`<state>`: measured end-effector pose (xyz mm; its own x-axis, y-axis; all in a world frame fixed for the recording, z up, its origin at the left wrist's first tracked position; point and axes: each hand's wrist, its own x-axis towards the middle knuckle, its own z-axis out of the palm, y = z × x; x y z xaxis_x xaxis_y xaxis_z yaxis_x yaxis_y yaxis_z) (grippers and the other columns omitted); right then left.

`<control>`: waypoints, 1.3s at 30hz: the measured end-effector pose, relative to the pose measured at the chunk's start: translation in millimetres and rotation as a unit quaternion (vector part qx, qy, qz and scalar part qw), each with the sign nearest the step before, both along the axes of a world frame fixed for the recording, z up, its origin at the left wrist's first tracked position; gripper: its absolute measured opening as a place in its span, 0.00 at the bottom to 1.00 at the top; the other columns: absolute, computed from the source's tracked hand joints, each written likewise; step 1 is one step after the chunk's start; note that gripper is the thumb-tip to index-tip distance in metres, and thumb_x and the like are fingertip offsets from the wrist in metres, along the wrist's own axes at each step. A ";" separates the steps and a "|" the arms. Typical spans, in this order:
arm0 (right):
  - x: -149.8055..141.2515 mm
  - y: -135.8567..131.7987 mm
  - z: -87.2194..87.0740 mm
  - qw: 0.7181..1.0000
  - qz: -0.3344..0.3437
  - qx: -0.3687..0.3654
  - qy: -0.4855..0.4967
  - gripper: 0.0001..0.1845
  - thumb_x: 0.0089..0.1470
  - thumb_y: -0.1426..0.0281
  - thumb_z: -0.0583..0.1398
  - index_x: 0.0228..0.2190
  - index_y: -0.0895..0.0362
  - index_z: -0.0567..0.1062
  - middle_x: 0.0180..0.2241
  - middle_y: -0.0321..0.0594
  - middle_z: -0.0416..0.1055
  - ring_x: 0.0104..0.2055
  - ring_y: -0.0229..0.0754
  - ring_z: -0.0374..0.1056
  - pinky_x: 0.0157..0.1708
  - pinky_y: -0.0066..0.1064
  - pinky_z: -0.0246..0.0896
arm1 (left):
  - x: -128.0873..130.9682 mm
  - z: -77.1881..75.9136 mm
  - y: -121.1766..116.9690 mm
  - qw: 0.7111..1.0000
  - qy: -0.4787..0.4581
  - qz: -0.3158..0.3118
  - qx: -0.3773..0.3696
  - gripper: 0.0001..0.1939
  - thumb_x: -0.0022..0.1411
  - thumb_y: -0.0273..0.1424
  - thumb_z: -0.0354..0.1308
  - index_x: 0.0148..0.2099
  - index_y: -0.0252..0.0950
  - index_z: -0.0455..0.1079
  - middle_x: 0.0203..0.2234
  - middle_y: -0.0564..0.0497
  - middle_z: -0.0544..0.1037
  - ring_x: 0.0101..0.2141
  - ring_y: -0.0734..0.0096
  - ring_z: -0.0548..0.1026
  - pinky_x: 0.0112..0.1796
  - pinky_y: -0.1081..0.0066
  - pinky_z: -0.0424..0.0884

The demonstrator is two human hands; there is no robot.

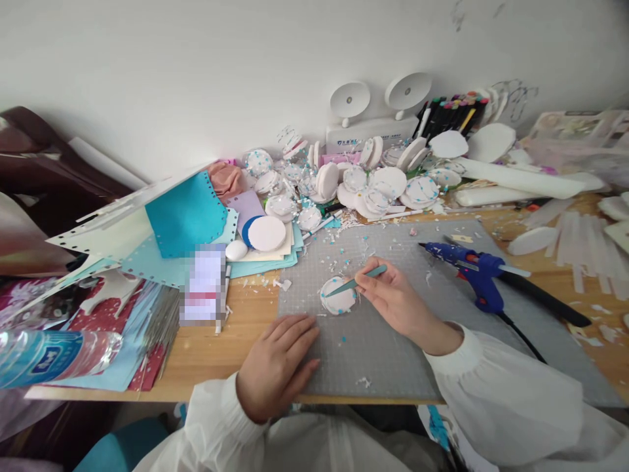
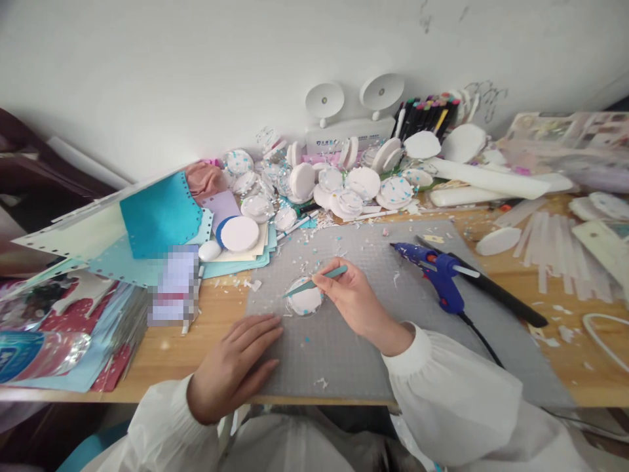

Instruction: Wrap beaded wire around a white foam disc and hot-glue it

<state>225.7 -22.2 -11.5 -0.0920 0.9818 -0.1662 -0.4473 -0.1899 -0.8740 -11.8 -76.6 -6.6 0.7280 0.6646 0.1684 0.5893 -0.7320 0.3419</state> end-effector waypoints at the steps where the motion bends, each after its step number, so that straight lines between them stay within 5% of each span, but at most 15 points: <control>1: -0.3 0.1 -1.1 1.000 0.001 0.001 0.001 0.15 0.40 0.63 0.70 0.23 0.53 0.69 0.20 0.29 0.68 0.24 0.34 0.63 0.27 0.29 0.59 | -1.7 0.7 1.2 1.000 0.000 0.004 0.003 0.19 0.63 0.31 0.52 0.56 0.33 0.64 0.52 0.39 0.73 0.53 0.54 0.70 0.52 0.53 0.69; 9: -1.2 -0.3 -3.4 1.000 0.006 0.006 0.009 0.15 0.41 0.63 0.70 0.23 0.53 0.69 0.20 0.29 0.68 0.26 0.35 0.65 0.30 0.31 0.60 | 11.7 -0.5 10.7 0.999 0.022 -0.045 -0.002 0.24 0.65 0.34 0.51 0.60 0.30 0.60 0.58 0.38 0.68 0.58 0.53 0.65 0.53 0.52 0.67; 17: 0.9 -1.3 1.0 1.000 -0.013 -0.001 -0.004 0.16 0.38 0.62 0.70 0.23 0.53 0.69 0.19 0.29 0.66 0.27 0.36 0.66 0.33 0.32 0.61 | 2.1 7.2 15.1 0.999 0.013 -0.004 0.030 0.18 0.64 0.31 0.50 0.56 0.34 0.66 0.47 0.41 0.77 0.48 0.54 0.73 0.49 0.52 0.70; 23: -1.2 -3.6 4.9 1.000 -0.027 -0.010 -0.001 0.17 0.37 0.62 0.71 0.22 0.53 0.69 0.20 0.29 0.65 0.26 0.34 0.62 0.29 0.29 0.59 | 12.2 2.3 11.3 0.997 0.029 -0.072 -0.005 0.24 0.65 0.33 0.51 0.61 0.31 0.60 0.59 0.39 0.67 0.58 0.52 0.64 0.54 0.52 0.66; 29: 10.5 -5.8 11.5 0.995 -0.101 -0.006 -0.016 0.15 0.37 0.64 0.71 0.23 0.51 0.71 0.23 0.30 0.66 0.28 0.36 0.64 0.34 0.31 0.60 | 18.7 -1.5 14.6 0.994 0.073 -0.072 -0.029 0.27 0.65 0.37 0.50 0.63 0.30 0.56 0.62 0.39 0.61 0.61 0.52 0.60 0.56 0.49 0.64; 35: 27.8 -36.1 3.8 0.984 -0.150 0.043 -0.082 0.09 0.43 0.65 0.69 0.25 0.48 0.73 0.28 0.34 0.71 0.34 0.43 0.70 0.41 0.41 0.63 | 15.6 0.2 18.1 0.995 0.076 -0.059 -0.007 0.25 0.66 0.34 0.48 0.61 0.27 0.59 0.61 0.36 0.63 0.61 0.53 0.61 0.56 0.50 0.65; 39: 28.5 -67.9 -8.5 0.959 -0.107 0.142 -0.221 0.06 0.48 0.71 0.65 0.29 0.48 0.74 0.29 0.35 0.73 0.39 0.44 0.71 0.48 0.42 0.63 | 13.9 -0.3 19.7 0.995 0.076 -0.063 0.012 0.24 0.67 0.34 0.48 0.60 0.27 0.60 0.60 0.37 0.64 0.60 0.53 0.63 0.56 0.52 0.65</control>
